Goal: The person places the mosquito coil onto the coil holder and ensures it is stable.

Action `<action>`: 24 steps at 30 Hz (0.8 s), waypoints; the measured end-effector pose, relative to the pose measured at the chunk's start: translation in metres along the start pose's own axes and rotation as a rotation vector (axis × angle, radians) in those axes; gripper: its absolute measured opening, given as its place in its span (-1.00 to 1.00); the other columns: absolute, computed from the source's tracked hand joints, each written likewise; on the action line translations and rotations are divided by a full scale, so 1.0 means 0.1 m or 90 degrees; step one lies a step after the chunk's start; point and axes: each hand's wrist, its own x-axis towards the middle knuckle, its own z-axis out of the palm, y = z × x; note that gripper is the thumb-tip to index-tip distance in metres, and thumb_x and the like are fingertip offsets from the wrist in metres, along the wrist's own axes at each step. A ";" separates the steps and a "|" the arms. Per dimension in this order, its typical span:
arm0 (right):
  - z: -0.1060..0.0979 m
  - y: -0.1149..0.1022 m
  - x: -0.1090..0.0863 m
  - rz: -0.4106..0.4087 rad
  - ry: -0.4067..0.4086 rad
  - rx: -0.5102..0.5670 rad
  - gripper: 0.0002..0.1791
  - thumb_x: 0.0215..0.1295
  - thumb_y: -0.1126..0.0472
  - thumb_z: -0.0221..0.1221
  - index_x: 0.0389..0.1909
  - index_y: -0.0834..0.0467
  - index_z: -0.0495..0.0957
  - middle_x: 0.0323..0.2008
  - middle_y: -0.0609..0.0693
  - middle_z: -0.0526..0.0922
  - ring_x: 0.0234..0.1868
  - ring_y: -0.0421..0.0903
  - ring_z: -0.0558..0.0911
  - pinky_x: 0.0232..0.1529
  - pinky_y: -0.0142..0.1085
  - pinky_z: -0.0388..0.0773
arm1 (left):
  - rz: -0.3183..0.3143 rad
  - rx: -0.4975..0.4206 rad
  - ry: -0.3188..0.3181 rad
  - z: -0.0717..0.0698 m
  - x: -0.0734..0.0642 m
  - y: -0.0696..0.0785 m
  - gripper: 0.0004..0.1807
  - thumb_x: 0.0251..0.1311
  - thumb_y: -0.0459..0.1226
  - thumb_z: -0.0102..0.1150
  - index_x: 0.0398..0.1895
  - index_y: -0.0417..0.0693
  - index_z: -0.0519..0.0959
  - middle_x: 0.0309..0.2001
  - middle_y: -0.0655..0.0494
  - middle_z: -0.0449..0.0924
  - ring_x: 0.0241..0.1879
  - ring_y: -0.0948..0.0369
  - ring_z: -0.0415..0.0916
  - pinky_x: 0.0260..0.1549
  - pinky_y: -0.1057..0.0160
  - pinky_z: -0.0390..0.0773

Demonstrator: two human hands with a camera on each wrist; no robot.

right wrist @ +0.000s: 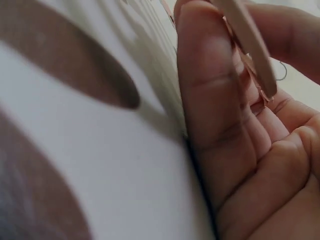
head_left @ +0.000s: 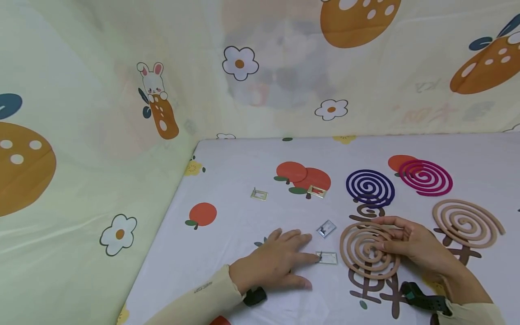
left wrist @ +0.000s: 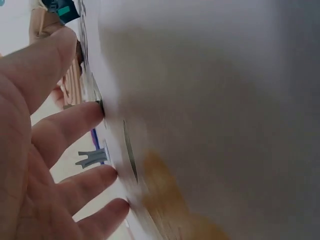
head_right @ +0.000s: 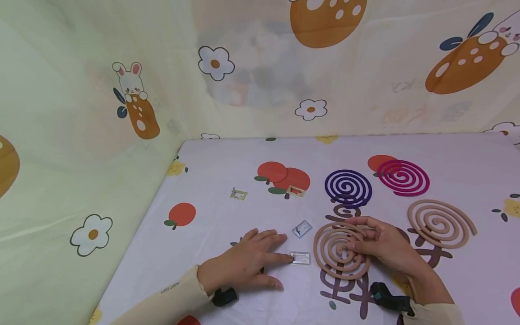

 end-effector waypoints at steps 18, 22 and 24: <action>0.19 -0.03 0.07 -0.039 -0.088 0.084 -0.48 0.43 0.49 0.17 0.27 -0.06 0.51 -0.06 0.04 0.79 -0.07 -0.13 0.76 -0.05 -0.27 0.71 | -0.023 -0.013 -0.032 0.03 -0.06 -0.01 -0.20 0.31 0.45 -0.02 0.60 0.58 0.23 0.69 0.09 -0.06 0.66 -0.05 -0.09 0.44 -0.40 0.10; 0.25 -0.04 0.09 -0.051 -0.113 0.118 -0.48 0.45 0.51 0.13 0.27 -0.05 0.49 -0.04 0.05 0.79 -0.07 -0.12 0.76 -0.06 -0.23 0.72 | -0.035 -0.011 -0.041 0.04 -0.07 0.01 -0.10 0.19 0.49 0.08 0.60 0.62 0.18 0.70 0.09 -0.09 0.66 -0.06 -0.14 0.43 -0.42 0.09; 0.27 -0.05 0.09 -0.046 -0.116 0.125 -0.48 0.45 0.50 0.12 0.28 -0.05 0.48 -0.03 0.06 0.78 -0.07 -0.09 0.76 -0.06 -0.20 0.73 | -0.042 -0.012 -0.048 0.04 -0.07 0.02 -0.03 0.12 0.51 0.15 0.61 0.64 0.15 0.70 0.10 -0.12 0.67 -0.06 -0.16 0.43 -0.43 0.08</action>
